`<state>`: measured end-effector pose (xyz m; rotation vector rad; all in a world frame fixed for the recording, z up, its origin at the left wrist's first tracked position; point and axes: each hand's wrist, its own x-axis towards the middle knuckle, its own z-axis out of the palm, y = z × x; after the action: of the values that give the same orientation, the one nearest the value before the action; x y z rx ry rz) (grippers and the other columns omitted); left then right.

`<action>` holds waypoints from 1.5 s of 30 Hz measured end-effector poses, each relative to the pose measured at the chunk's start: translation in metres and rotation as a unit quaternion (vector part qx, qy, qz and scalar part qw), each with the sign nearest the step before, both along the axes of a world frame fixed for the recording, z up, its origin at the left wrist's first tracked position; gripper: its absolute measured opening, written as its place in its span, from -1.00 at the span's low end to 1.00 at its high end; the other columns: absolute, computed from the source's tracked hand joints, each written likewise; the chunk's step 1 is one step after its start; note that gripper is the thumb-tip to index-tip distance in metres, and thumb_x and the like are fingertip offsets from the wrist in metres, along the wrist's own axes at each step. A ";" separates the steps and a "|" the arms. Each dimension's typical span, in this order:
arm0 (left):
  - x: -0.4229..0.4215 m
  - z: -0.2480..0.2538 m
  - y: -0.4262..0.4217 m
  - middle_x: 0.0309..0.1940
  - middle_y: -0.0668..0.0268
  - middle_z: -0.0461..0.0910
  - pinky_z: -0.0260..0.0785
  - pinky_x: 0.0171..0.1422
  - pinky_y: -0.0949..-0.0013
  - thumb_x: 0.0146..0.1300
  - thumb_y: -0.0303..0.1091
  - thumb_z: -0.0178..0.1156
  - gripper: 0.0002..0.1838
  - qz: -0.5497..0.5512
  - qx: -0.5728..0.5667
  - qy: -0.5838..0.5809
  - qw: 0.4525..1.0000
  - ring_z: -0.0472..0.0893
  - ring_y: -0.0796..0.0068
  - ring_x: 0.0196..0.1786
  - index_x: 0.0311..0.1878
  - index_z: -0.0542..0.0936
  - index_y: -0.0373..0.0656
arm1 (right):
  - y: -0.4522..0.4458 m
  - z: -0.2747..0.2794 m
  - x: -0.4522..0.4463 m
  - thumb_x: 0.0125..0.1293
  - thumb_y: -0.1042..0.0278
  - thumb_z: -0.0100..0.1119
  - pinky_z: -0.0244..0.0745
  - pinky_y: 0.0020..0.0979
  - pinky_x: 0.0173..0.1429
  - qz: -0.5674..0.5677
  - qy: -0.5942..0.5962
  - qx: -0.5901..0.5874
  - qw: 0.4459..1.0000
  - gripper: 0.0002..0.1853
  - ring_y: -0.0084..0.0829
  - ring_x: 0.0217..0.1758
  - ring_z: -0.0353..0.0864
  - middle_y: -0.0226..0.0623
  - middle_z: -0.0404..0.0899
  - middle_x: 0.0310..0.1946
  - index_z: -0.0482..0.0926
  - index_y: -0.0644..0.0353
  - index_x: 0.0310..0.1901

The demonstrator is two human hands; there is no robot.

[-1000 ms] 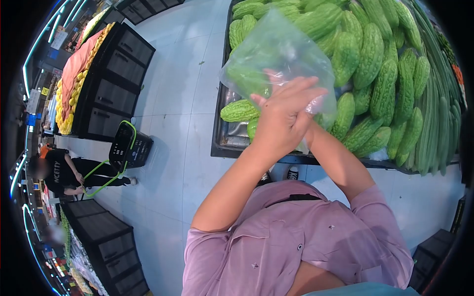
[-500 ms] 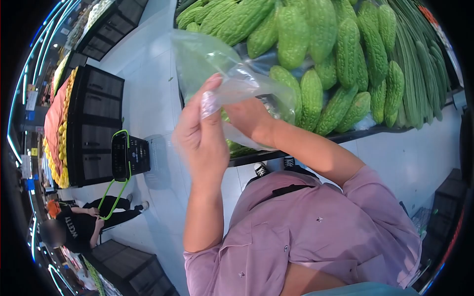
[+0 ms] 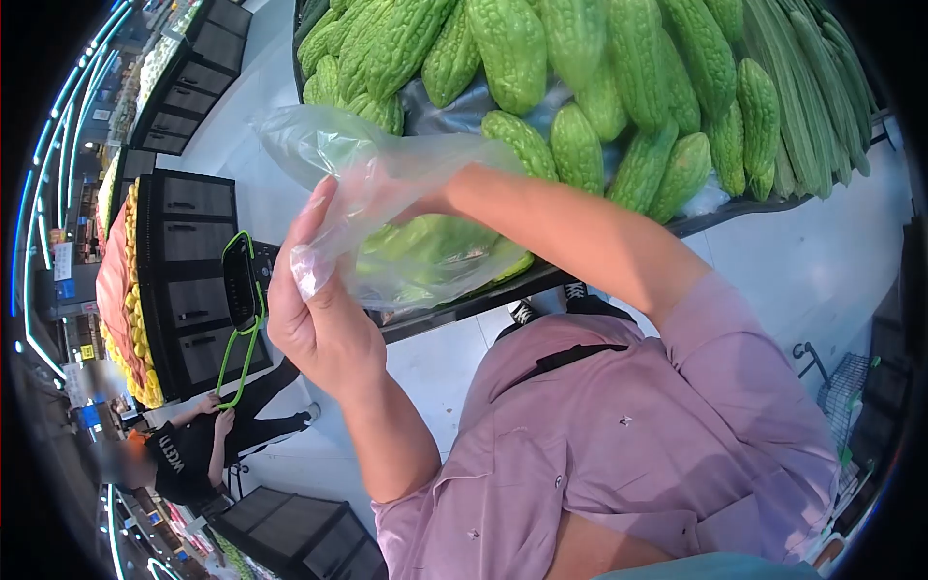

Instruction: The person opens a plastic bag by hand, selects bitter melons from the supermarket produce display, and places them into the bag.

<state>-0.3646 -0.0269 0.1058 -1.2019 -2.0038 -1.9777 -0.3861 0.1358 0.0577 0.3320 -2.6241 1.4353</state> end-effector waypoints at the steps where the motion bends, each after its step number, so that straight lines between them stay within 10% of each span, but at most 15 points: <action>1: 0.000 0.000 -0.004 0.26 -0.16 0.54 0.50 0.34 0.10 0.59 -0.22 -0.03 -0.55 0.001 -0.002 0.002 1.000 0.61 0.06 0.26 0.27 0.49 -0.46 | 0.003 -0.005 -0.012 0.41 0.34 0.04 0.49 -0.17 0.18 0.011 0.035 -0.013 0.999 -0.69 -0.13 -0.01 0.66 -0.07 0.68 -0.11 0.59 0.26 0.09; 5: 0.005 0.006 -0.023 0.24 -0.18 0.56 0.46 0.37 0.04 0.60 -0.22 -0.03 -0.55 0.027 0.008 0.010 1.000 0.60 0.02 0.28 0.25 0.52 -0.46 | 0.010 -0.018 -0.076 0.44 0.19 0.15 0.44 -0.28 0.33 -0.023 0.202 0.173 0.964 -0.63 -0.33 -0.05 0.67 -0.25 0.69 -0.18 0.55 0.26 0.13; 9: 0.008 0.007 -0.033 0.21 -0.19 0.58 0.39 0.44 -0.01 0.61 -0.26 -0.03 -0.57 0.063 0.014 0.024 0.998 0.60 0.00 0.28 0.23 0.54 -0.47 | 0.022 -0.005 -0.076 0.45 0.22 0.13 0.28 -0.23 0.52 -0.038 0.240 0.009 0.970 -0.56 -0.20 0.17 0.61 -0.12 0.63 0.08 0.43 0.25 0.26; 23: 0.026 0.017 0.001 0.08 -0.03 0.69 0.46 0.30 0.24 0.55 -0.29 0.06 -0.59 0.114 -0.046 0.026 0.992 0.68 0.25 0.12 0.15 0.60 -0.51 | 0.035 -0.033 0.025 0.40 0.26 0.19 0.19 -0.15 0.58 -0.197 0.266 0.181 0.926 -0.40 0.02 0.50 0.31 0.00 0.27 0.50 0.32 0.13 0.44; 27: 0.025 0.012 0.009 0.06 -0.03 0.70 0.46 0.31 0.22 0.55 -0.28 0.04 -0.58 0.072 -0.032 0.027 0.997 0.68 0.22 0.12 0.14 0.61 -0.51 | 0.018 0.025 0.128 0.46 0.20 0.15 0.59 -0.13 0.12 -0.116 -0.050 -0.035 0.991 -0.58 -0.13 -0.01 0.75 -0.04 0.73 -0.01 0.58 0.27 0.22; 31: 0.025 0.008 0.011 0.06 -0.05 0.69 0.45 0.33 0.20 0.56 -0.26 0.02 -0.58 0.045 -0.025 0.031 0.998 0.68 0.19 0.15 0.14 0.60 -0.51 | 0.036 -0.044 0.177 0.37 0.37 0.28 0.61 -0.38 -0.21 -0.286 0.104 -0.208 0.930 -0.80 -0.31 -0.34 0.76 -0.12 0.76 -0.29 0.73 0.31 -0.09; 45: 0.024 0.016 -0.001 0.20 -0.21 0.57 0.50 0.34 0.05 0.61 -0.22 -0.11 -0.51 0.105 -0.017 0.004 0.994 0.63 0.03 0.23 0.30 0.44 -0.52 | 0.127 -0.015 0.106 0.25 0.11 0.40 0.30 -0.03 0.42 -0.520 0.216 0.294 0.773 -0.40 0.04 0.42 0.34 0.00 0.44 0.26 0.49 0.29 0.22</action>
<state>-0.3407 -0.0284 0.1221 -0.9578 -2.0716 -1.8443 -0.2806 0.2625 0.0422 -0.6047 -2.1115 0.1323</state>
